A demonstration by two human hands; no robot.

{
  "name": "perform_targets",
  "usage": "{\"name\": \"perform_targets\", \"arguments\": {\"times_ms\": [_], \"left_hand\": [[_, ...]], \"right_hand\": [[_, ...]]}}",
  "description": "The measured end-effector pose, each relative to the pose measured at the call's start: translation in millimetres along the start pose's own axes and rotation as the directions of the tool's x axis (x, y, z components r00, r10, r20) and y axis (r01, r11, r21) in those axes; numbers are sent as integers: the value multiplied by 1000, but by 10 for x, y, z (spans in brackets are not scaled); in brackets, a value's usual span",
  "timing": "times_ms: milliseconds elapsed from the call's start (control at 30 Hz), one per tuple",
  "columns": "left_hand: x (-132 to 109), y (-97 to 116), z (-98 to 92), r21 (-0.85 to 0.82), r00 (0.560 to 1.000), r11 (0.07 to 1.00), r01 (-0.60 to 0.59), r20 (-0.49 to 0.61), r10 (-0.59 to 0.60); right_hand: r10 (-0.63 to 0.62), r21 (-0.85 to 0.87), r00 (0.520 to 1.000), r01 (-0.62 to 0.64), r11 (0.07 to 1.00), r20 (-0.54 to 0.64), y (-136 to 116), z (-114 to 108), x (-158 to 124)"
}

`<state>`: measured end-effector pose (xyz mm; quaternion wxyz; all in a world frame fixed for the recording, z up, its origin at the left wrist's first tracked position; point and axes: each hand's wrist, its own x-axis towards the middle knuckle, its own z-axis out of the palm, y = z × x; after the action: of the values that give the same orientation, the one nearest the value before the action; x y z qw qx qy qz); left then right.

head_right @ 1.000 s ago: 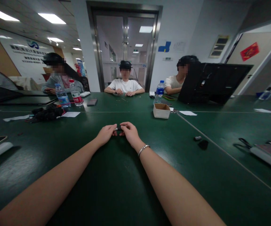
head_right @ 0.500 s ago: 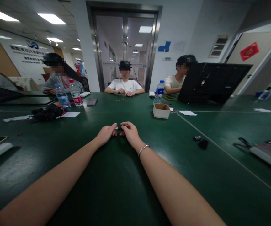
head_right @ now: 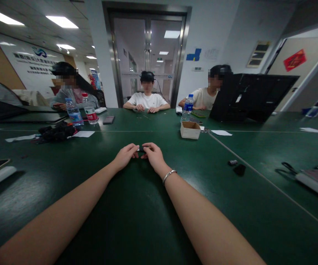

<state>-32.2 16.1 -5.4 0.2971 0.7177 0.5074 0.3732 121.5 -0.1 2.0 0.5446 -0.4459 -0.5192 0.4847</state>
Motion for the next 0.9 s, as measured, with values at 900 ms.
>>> {"name": "perform_targets", "arguments": {"times_ms": [900], "left_hand": [[-36,50,-18,91,999,995,38,24,-40]], "right_hand": [[11,11,1000,-11,1000,-1,-21,12,-12]]}}
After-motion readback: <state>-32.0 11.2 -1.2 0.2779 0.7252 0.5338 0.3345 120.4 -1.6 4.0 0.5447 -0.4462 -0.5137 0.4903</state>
